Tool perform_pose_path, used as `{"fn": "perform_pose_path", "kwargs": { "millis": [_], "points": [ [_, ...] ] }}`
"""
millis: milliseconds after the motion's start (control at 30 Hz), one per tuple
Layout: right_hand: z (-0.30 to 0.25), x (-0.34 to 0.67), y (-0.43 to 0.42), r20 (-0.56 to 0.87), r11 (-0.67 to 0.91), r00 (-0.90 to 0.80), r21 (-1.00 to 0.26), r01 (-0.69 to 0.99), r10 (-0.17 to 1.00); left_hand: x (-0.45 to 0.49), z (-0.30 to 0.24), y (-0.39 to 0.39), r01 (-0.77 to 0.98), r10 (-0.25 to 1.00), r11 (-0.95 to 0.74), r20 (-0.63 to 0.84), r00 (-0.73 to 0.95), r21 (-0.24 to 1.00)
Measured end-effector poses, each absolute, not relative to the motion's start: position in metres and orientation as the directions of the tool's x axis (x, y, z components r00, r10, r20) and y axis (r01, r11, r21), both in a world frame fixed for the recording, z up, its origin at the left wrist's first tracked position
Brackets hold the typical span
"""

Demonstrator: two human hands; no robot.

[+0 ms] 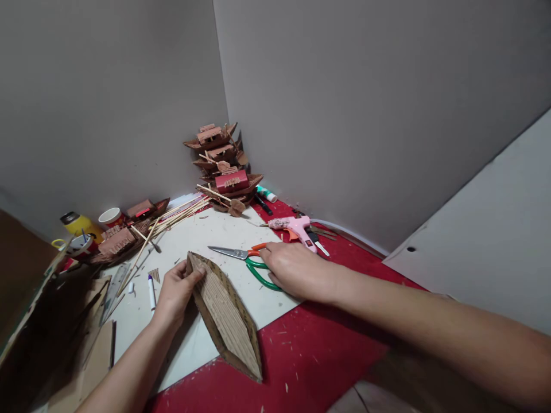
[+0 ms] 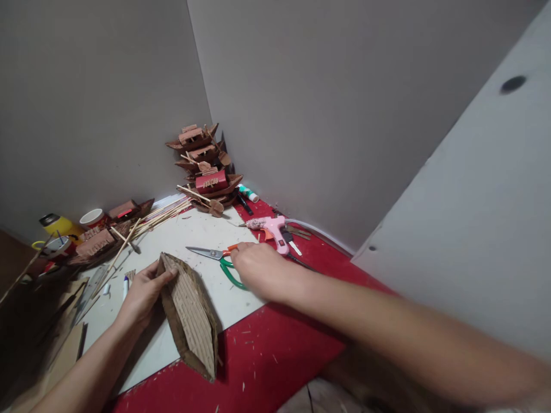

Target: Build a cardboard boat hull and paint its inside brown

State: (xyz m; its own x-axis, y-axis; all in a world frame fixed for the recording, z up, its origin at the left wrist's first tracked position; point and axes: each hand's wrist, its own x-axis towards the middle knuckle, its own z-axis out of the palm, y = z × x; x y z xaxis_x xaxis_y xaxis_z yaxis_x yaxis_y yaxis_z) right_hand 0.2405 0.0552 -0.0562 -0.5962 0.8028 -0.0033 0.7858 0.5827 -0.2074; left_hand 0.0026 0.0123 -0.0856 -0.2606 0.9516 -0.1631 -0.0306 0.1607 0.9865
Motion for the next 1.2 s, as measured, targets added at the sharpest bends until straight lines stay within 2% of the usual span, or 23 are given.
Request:
{"fn": "perform_pose_path", "kwargs": {
  "millis": [100, 233, 500, 700, 800, 867, 900, 1067, 1200],
  "points": [
    [-0.061, 0.242, 0.058, -0.016, 0.572, -0.582, -0.164, 0.804, 0.813, 0.003, -0.086, 0.012, 0.036, 0.954, 0.130, -0.115, -0.277, 0.991],
    [-0.062, 0.241, 0.066, -0.031, 0.586, -0.599, -0.175, 0.791, 0.800, 0.004, -0.086, 0.011, 0.147, 0.951, 0.085, -0.036, -0.306, 0.985],
    [-0.073, 0.247, 0.072, -0.036, 0.500, -0.537, -0.316, 0.806, 0.843, 0.001, -0.088, 0.013, 0.263, 0.956, 0.044, 0.036, -0.290, 0.964],
    [-0.070, 0.234, 0.070, 0.036, 0.416, -0.478, -0.553, 0.722, 0.878, 0.008, -0.092, 0.011, 0.251, 0.975, 0.024, 0.033, -0.219, 0.968],
    [-0.071, 0.218, 0.067, 0.073, 0.348, -0.520, -0.820, 0.454, 0.851, 0.013, -0.093, 0.007, 0.271, 0.981, 0.010, 0.043, -0.189, 0.963],
    [-0.076, 0.207, 0.066, 0.097, 0.255, -0.513, -0.935, 0.248, 0.853, 0.015, -0.093, 0.005, 0.306, 0.980, -0.012, 0.072, -0.185, 0.952],
    [-0.079, 0.202, 0.066, 0.104, 0.233, -0.497, -0.951, 0.204, 0.861, 0.015, -0.093, 0.005, 0.328, 0.978, -0.023, 0.089, -0.188, 0.944],
    [-0.092, 0.186, 0.068, 0.139, 0.282, -0.417, -0.910, 0.303, 0.898, 0.009, -0.095, 0.007, 0.405, 0.969, -0.061, 0.152, -0.196, 0.912],
    [-0.098, 0.178, 0.066, 0.161, 0.305, -0.407, -0.897, 0.319, 0.899, 0.007, -0.098, 0.013, 0.423, 0.968, -0.093, 0.181, -0.174, 0.901]
  ]
}}
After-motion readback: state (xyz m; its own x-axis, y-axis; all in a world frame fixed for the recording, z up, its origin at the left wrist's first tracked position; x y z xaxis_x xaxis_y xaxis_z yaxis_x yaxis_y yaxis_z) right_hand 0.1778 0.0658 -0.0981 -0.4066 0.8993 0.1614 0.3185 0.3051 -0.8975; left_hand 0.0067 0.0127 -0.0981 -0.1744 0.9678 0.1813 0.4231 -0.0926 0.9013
